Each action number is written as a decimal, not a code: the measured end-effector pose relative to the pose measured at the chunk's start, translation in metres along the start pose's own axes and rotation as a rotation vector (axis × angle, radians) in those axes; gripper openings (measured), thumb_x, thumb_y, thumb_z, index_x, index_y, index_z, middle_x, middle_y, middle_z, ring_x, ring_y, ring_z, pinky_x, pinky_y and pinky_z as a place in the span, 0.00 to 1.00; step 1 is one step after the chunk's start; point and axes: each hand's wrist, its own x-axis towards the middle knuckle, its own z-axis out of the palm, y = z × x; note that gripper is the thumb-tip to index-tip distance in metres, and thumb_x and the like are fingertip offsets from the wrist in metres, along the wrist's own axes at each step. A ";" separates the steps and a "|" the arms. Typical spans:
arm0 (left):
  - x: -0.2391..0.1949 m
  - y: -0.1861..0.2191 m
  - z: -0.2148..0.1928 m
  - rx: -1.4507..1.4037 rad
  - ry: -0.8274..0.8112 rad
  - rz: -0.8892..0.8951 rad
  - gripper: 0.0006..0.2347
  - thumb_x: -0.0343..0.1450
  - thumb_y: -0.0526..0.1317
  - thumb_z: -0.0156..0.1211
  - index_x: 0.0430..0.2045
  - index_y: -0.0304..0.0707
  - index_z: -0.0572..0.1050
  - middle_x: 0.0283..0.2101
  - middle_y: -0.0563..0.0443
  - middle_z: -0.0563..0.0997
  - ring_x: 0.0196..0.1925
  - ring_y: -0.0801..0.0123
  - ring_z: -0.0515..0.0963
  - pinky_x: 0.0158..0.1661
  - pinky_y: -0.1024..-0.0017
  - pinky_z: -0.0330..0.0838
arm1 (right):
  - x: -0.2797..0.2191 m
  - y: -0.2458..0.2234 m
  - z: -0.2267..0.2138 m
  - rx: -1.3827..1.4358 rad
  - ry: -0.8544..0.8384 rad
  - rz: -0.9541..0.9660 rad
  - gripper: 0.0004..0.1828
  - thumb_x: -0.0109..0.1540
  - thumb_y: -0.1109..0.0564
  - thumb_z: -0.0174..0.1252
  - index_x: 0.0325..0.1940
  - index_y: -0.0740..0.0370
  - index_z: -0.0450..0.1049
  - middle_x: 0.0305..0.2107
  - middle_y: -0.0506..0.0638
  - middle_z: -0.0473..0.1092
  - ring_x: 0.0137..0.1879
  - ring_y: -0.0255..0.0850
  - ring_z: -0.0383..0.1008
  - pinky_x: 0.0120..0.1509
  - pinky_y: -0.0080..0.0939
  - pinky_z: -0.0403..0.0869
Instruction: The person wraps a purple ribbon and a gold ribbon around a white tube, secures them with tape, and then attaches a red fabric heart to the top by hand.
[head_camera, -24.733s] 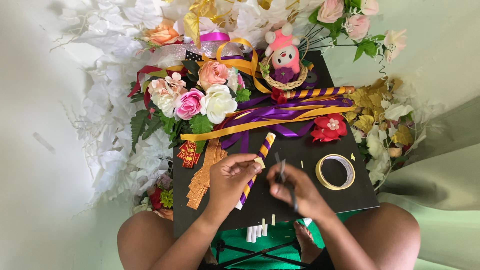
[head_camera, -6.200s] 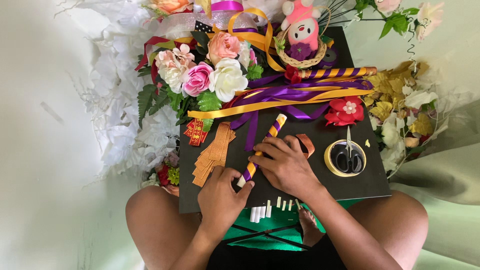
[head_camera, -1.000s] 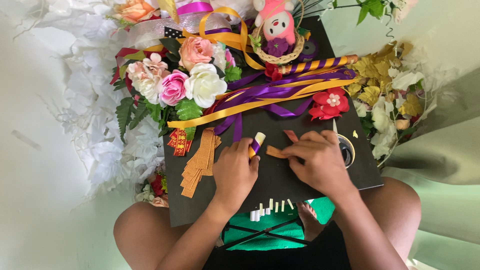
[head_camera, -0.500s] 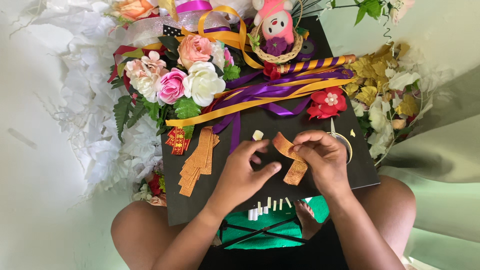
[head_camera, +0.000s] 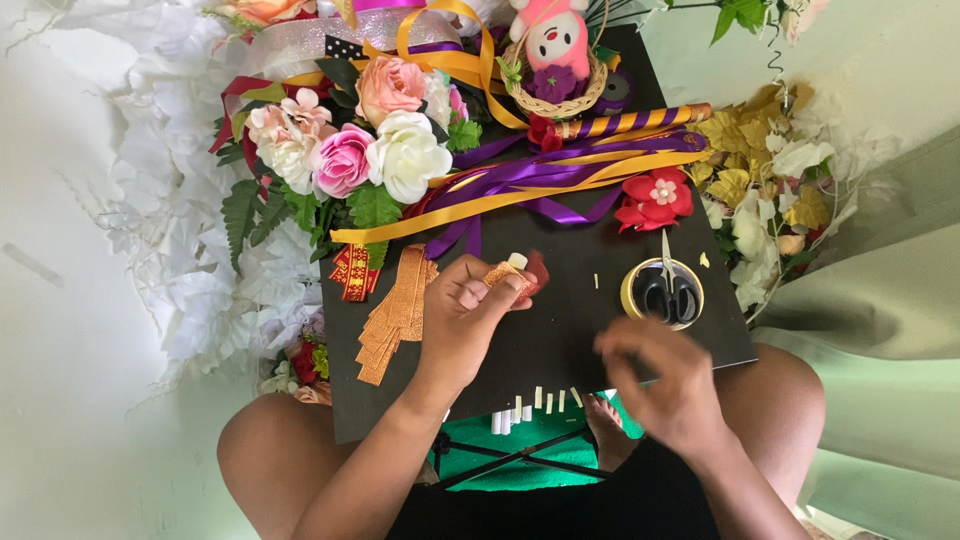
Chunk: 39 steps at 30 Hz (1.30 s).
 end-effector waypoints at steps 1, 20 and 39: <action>-0.001 0.001 -0.001 -0.001 0.001 0.000 0.05 0.75 0.35 0.72 0.32 0.36 0.81 0.40 0.41 0.92 0.44 0.62 0.92 0.46 0.63 0.94 | -0.012 0.004 0.001 0.000 -0.002 -0.001 0.07 0.67 0.67 0.61 0.43 0.59 0.82 0.43 0.52 0.83 0.49 0.45 0.85 0.59 0.44 0.78; -0.012 0.010 0.004 0.104 -0.085 0.142 0.09 0.82 0.36 0.61 0.55 0.43 0.69 0.43 0.51 0.77 0.43 0.76 0.77 0.44 0.77 0.74 | -0.039 0.022 0.014 -0.217 -0.175 -0.295 0.04 0.69 0.56 0.65 0.43 0.50 0.84 0.48 0.45 0.82 0.56 0.45 0.82 0.61 0.50 0.72; -0.033 0.065 0.010 0.098 -0.486 -0.017 0.10 0.78 0.42 0.66 0.38 0.34 0.87 0.29 0.51 0.83 0.37 0.73 0.80 0.44 0.72 0.75 | 0.112 -0.034 -0.026 0.638 -0.132 -0.408 0.06 0.53 0.66 0.81 0.33 0.64 0.90 0.37 0.61 0.80 0.44 0.55 0.83 0.51 0.51 0.81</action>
